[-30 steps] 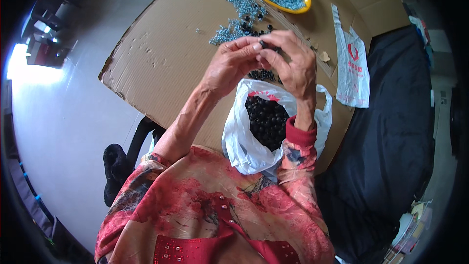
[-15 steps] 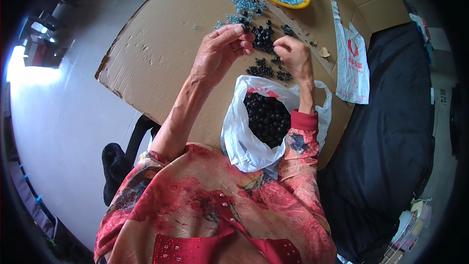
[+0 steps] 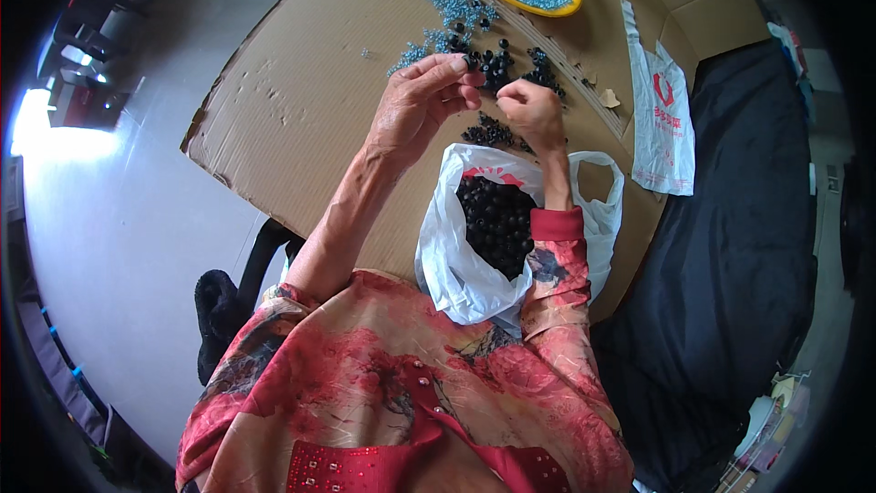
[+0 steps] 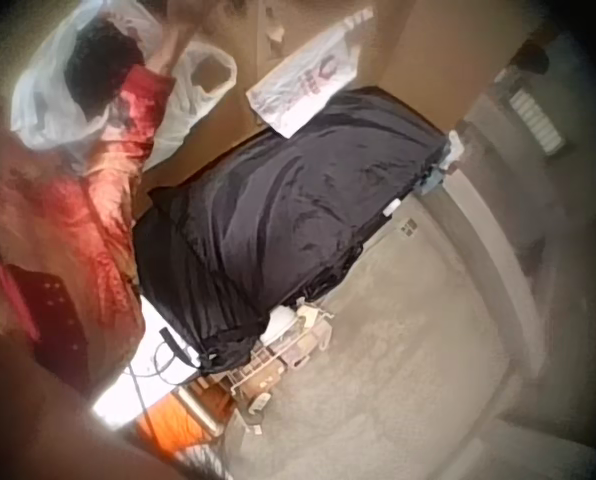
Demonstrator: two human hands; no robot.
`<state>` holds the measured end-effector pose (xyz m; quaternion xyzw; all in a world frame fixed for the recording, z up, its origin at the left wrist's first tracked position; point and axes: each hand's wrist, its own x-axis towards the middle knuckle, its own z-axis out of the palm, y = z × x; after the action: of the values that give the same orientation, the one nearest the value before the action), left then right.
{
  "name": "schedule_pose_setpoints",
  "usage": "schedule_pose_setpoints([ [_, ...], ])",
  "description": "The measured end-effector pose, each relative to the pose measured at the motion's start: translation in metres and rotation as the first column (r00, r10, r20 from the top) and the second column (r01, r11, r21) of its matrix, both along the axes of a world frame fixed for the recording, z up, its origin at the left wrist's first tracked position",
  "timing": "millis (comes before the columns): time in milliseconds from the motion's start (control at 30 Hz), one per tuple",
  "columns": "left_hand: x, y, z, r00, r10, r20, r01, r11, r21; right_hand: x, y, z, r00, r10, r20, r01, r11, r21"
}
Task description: Manually attaching small black plastic caps or beads to the ends of blue wire stems.
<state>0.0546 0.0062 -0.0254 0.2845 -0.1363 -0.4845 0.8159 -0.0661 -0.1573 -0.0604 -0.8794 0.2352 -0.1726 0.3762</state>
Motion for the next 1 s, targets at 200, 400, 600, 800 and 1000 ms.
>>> schedule_pose_setpoints([
  [200,-0.010,0.000,0.003,0.999,-0.041,0.030,0.041,0.999,-0.005,-0.004,0.022,0.056,0.925,-0.234,0.301,-0.072,0.667,0.741],
  [400,-0.027,-0.003,0.019,0.991,-0.130,-0.028,0.126,0.988,-0.093,-0.004,0.045,0.087,0.834,-0.169,0.525,-0.144,0.852,0.504],
  [600,-0.027,0.002,0.031,0.994,-0.068,-0.090,0.065,0.997,-0.040,-0.005,0.060,0.115,0.928,0.113,0.356,-0.015,0.963,-0.269],
  [800,-0.024,0.004,0.026,0.990,-0.134,-0.053,0.127,0.985,-0.119,-0.007,0.068,0.131,0.963,0.116,0.243,0.000,0.902,-0.431],
  [1000,-0.026,0.003,0.032,0.978,-0.171,-0.116,0.145,0.968,-0.205,-0.012,0.060,0.131,0.926,-0.026,0.376,0.011,0.999,0.041],
])
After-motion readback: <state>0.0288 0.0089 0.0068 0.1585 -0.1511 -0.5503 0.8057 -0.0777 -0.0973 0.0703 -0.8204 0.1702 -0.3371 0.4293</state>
